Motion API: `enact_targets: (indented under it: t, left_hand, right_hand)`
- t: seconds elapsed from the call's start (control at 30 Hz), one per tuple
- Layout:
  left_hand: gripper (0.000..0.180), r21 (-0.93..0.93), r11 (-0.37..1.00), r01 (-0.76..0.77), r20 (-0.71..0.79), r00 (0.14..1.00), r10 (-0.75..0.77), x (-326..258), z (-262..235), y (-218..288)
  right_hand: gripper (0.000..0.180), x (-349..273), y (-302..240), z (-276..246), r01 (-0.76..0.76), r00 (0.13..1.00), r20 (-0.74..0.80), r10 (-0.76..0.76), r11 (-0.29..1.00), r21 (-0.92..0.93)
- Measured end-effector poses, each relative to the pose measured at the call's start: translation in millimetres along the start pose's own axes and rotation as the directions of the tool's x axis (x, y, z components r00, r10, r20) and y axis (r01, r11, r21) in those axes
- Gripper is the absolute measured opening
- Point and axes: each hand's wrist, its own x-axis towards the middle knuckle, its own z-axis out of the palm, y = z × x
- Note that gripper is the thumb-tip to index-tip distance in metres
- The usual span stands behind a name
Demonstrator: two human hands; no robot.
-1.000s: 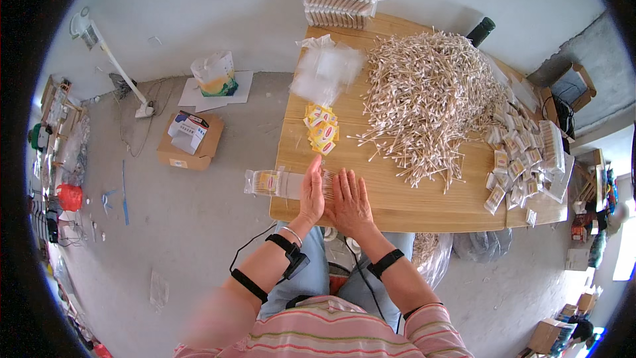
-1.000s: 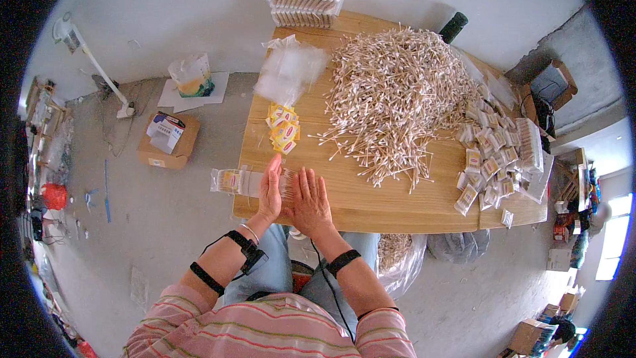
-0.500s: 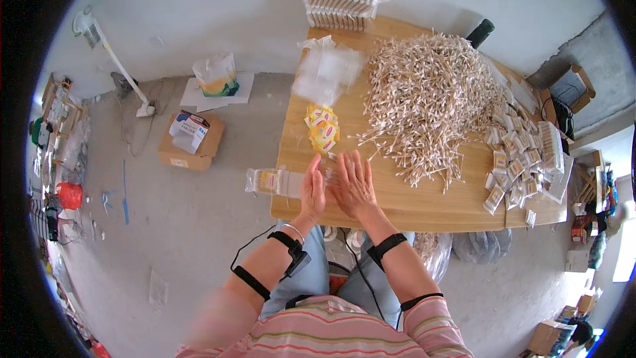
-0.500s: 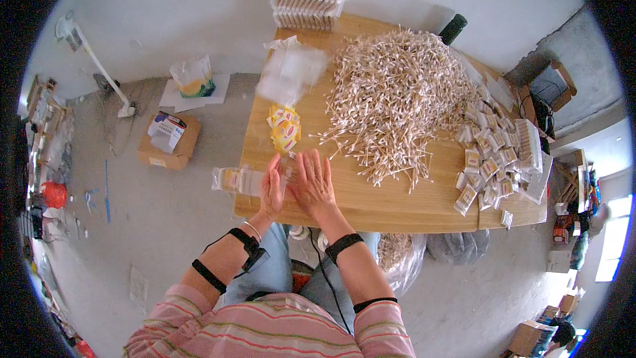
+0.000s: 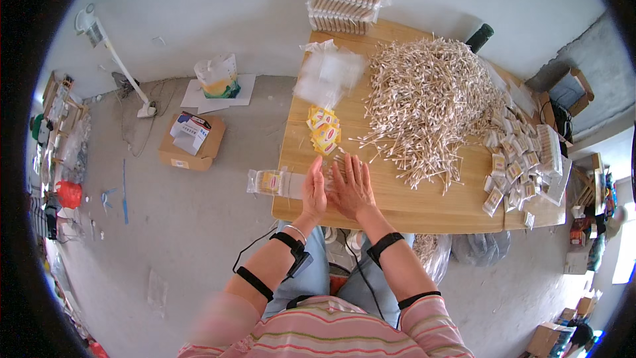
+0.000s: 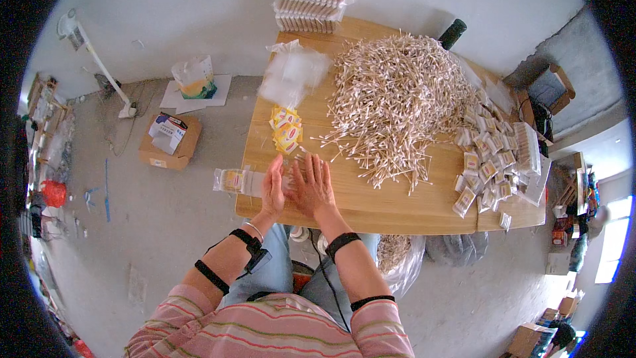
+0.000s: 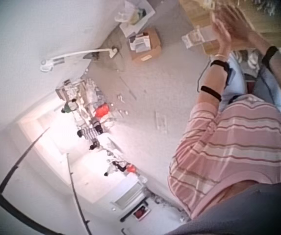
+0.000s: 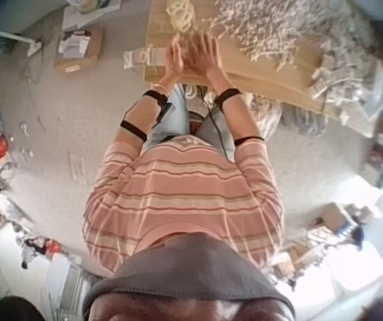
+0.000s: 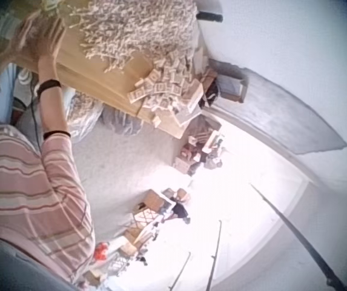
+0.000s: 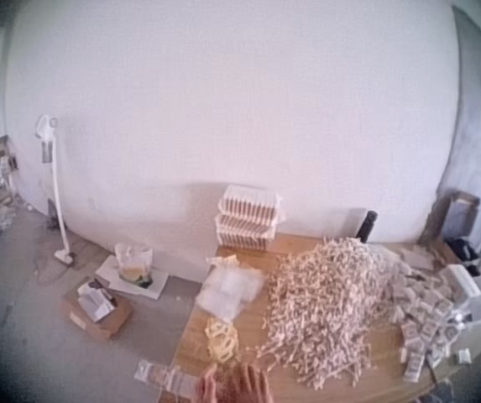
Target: Picking up a bundle of cotton swabs from a pile and placing them into a plastic bag.
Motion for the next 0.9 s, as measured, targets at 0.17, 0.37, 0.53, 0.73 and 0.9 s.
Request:
enact_targets:
  t: [0.17, 0.37, 0.53, 0.73, 0.9]
  left_hand:
    - [0.057, 0.038, 0.999, 0.023, -0.006, 1.0, -0.023, -2.5, -3.0, -1.6]
    - [0.056, -0.042, 0.996, 0.076, -0.027, 0.997, -0.077, -1.4, 0.0, 6.1]
    - [0.056, -0.006, 1.0, 0.02, -0.026, 0.999, -0.02, -1.8, -3.8, 0.0]
    - [0.057, 0.025, 1.0, 0.0, -0.029, 1.0, 0.001, -1.6, -1.9, -0.2]
    - [0.058, -0.025, 0.999, 0.03, -0.041, 0.999, -0.031, -2.5, -1.9, 3.4]
  right_hand:
    - [0.077, -18.9, -3.3, -2.0, 0.087, 0.996, 0.025, -0.088, 0.996, 0.032]
    - [0.077, -16.8, -2.0, -8.6, 0.057, 0.993, 0.103, -0.048, 0.994, -0.089]
    - [0.083, 0.2, 10.9, -15.6, -0.059, 0.995, -0.077, 0.065, 0.995, 0.079]
    - [0.078, 8.8, 2.5, -7.6, -0.054, 0.998, 0.034, 0.052, 0.998, 0.039]
    - [0.07, -13.5, -7.7, 5.3, 0.071, 0.996, -0.058, -0.063, 0.988, 0.139]
